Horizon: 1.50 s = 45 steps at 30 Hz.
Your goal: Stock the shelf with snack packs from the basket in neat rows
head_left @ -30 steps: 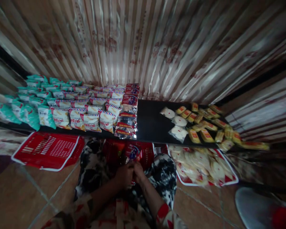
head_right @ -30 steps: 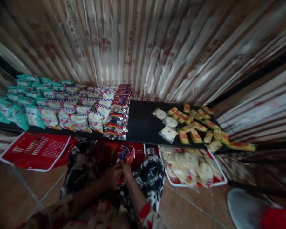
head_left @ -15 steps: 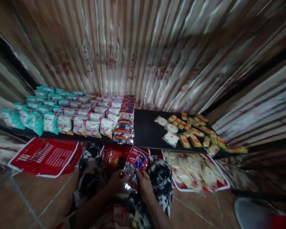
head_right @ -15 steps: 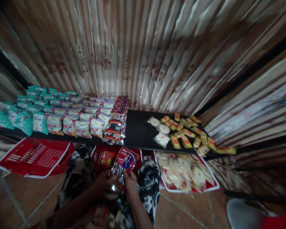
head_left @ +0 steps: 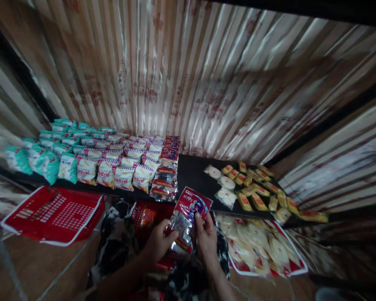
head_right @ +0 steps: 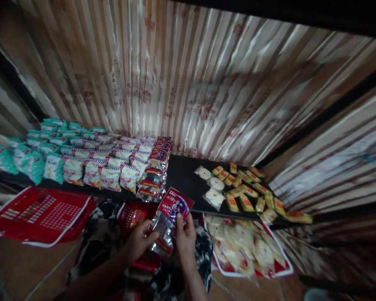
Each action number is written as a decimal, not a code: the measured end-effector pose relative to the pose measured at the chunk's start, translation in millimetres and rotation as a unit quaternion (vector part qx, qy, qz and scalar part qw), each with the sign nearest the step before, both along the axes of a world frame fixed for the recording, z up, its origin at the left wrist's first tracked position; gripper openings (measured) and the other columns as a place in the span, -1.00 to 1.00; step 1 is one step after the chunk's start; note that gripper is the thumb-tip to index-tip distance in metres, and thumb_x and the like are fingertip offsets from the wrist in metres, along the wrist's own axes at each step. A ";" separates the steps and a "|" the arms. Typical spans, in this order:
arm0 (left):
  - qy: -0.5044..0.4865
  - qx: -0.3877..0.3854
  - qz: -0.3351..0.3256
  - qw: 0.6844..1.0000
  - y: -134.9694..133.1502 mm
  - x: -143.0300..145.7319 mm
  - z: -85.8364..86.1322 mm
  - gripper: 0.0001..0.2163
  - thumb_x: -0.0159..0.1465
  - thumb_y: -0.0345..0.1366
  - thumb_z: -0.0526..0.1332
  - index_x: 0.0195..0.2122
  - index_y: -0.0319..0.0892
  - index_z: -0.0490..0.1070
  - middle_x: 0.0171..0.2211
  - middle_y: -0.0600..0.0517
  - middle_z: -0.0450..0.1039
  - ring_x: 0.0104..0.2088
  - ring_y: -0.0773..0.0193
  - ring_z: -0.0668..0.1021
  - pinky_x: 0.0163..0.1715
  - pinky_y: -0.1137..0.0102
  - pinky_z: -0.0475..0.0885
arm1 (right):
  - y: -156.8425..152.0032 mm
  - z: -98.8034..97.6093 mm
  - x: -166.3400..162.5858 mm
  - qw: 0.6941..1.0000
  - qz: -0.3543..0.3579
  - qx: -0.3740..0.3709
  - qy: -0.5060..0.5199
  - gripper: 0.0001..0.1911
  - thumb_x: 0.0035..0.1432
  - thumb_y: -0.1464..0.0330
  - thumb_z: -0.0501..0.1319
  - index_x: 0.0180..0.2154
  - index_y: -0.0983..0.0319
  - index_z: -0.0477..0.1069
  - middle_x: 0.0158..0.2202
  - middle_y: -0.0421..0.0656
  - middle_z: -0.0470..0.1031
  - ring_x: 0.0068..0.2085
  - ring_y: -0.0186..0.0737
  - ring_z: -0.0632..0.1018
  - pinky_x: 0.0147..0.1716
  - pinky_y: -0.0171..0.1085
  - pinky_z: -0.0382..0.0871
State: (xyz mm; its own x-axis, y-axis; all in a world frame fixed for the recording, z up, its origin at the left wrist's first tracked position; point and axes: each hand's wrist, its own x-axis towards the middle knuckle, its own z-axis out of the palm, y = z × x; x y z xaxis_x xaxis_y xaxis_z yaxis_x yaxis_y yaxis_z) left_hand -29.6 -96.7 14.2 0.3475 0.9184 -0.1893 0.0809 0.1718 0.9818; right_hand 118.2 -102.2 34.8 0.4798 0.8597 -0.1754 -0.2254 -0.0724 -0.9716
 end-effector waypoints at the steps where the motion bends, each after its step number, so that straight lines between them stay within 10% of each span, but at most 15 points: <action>1: -0.008 0.009 0.014 1.000 2.9 0.8 2.4 -0.75 0.14 -0.25 0.15 -0.18 -0.22 0.38 -0.25 -0.02 0.52 -0.23 0.21 0.52 -0.19 0.41 0.40 | 6.3 2.4 0.8 1.000 0.002 0.004 -0.007 -0.49 -0.05 0.10 0.27 -0.07 0.17 0.36 -0.27 -0.17 0.55 -0.32 -0.18 0.53 -0.34 -0.26 0.42; 11: 0.000 -0.010 0.158 0.987 36.4 -1.2 14.7 -0.58 0.08 -0.37 0.17 0.01 -0.24 0.28 -0.03 -0.11 0.42 -0.03 0.16 0.46 -0.01 0.32 0.34 | 61.3 20.5 -10.4 0.997 0.069 0.026 0.003 -0.34 -0.02 0.11 0.24 0.11 0.15 0.19 -0.21 -0.15 0.54 -0.26 -0.15 0.54 -0.25 -0.21 0.42; 22: 0.049 -0.076 0.206 0.974 27.0 -30.1 14.0 -0.52 -0.01 -0.29 0.19 -0.01 -0.24 0.29 -0.17 -0.08 0.51 -0.17 0.12 0.54 -0.17 0.33 0.43 | 49.6 -9.2 -37.8 0.991 0.111 -0.048 -0.051 -0.43 -0.04 0.10 0.24 0.01 0.17 0.33 -0.21 -0.15 0.55 -0.20 -0.11 0.53 -0.22 -0.22 0.42; 34: -0.100 -0.228 0.264 0.932 43.6 -24.8 22.7 -0.50 -0.11 -0.21 0.34 -0.12 -0.21 0.32 -0.14 -0.11 0.46 -0.34 0.18 0.57 -0.49 0.38 0.51 | 50.9 3.2 -48.8 0.990 0.117 -0.050 0.064 -0.35 -0.06 0.11 0.26 0.06 0.20 0.25 -0.28 -0.12 0.56 -0.34 -0.15 0.56 -0.35 -0.24 0.44; 45: -0.128 -0.207 0.252 0.937 36.7 -30.8 33.5 -0.42 -0.17 -0.08 0.36 -0.13 -0.23 0.31 -0.20 -0.09 0.45 -0.37 0.21 0.54 -0.53 0.40 0.49 | 40.7 17.2 -57.1 0.990 0.100 -0.048 0.084 -0.23 -0.14 0.11 0.31 0.12 0.15 0.20 -0.21 -0.12 0.56 -0.30 -0.13 0.56 -0.34 -0.24 0.44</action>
